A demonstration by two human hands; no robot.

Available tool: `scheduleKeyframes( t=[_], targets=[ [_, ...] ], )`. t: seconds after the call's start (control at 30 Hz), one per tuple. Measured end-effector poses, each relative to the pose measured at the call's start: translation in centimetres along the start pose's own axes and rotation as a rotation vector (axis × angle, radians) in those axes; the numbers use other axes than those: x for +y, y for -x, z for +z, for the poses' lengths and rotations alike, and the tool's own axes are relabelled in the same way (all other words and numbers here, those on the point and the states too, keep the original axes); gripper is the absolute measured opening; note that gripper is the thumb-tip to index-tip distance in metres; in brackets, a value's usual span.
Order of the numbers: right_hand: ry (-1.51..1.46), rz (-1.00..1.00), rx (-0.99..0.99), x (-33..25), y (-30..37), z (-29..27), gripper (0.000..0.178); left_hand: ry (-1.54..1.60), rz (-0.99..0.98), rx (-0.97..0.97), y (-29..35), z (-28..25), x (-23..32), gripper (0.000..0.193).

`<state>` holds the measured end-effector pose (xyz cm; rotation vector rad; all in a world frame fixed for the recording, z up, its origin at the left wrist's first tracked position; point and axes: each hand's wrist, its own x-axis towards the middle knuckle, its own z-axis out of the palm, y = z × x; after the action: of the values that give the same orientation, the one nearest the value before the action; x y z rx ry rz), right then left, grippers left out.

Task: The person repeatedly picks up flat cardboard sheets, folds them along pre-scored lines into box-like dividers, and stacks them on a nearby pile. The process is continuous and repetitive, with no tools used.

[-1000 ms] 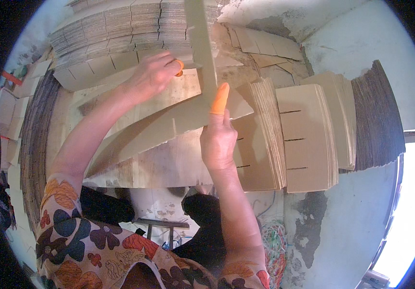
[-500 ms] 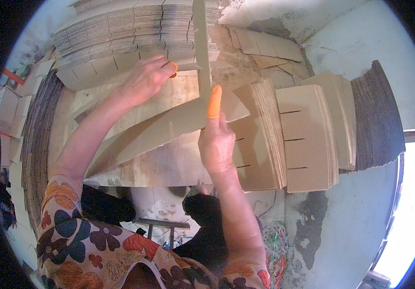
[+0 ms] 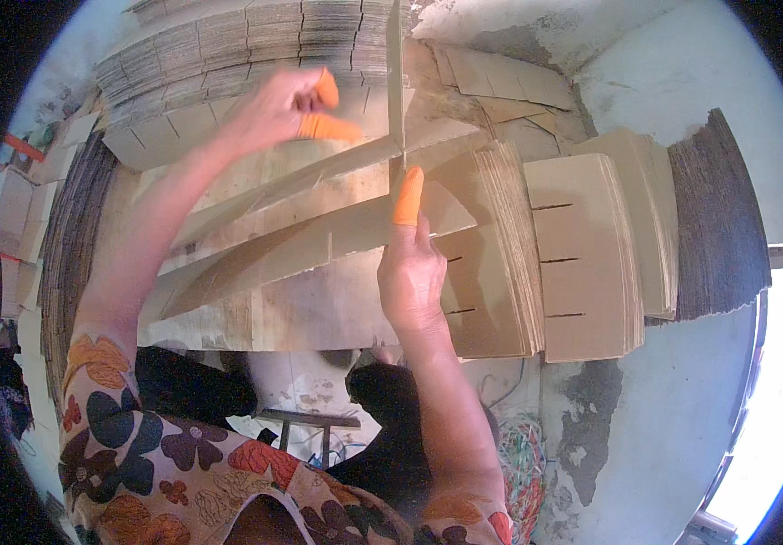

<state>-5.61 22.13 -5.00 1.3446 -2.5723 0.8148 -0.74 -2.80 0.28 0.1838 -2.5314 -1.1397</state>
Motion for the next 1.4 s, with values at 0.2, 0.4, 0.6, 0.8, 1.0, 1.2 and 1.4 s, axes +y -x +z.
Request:
scheduleKeyframes(
  t=[0.2, 0.4, 0.6, 0.8, 1.0, 1.2, 1.4],
  targets=[
    [-0.002, -0.015, -0.005, -0.1, 0.5, 0.0, 0.079, -0.809, 0.014, 0.051, -4.5, 1.5, -8.5, 0.045],
    [-0.022, 0.015, -0.006, -0.1, 0.4, 0.3, 0.095, -0.880, 0.167, 0.159, -5.2, 3.0, -11.6, 0.031],
    [-0.036, -0.002, 0.013, 0.1, 0.4, 0.2, 0.093, -0.767, 0.057, 0.114, -4.8, 2.2, -8.9, 0.013],
    [-0.068, -0.047, -0.031, -0.3, 0.4, -0.2, 0.091, -0.678, 0.196, 0.161, -3.4, 1.4, -8.4, 0.006],
    [-0.047, -0.061, -0.014, -0.4, 0.6, -0.3, 0.090, -0.655, 0.256, 0.196, -2.9, 0.9, -7.5, 0.003],
    [-0.023, -0.099, 0.020, -0.1, 0.7, -0.4, 0.088, -0.689, 0.220, 0.193, -2.9, 0.7, -7.3, 0.005],
    [-0.024, -0.064, -0.043, -0.3, 0.4, -0.7, 0.086, -0.670, 0.309, 0.249, -2.2, 0.6, -6.0, 0.006]
  ],
)
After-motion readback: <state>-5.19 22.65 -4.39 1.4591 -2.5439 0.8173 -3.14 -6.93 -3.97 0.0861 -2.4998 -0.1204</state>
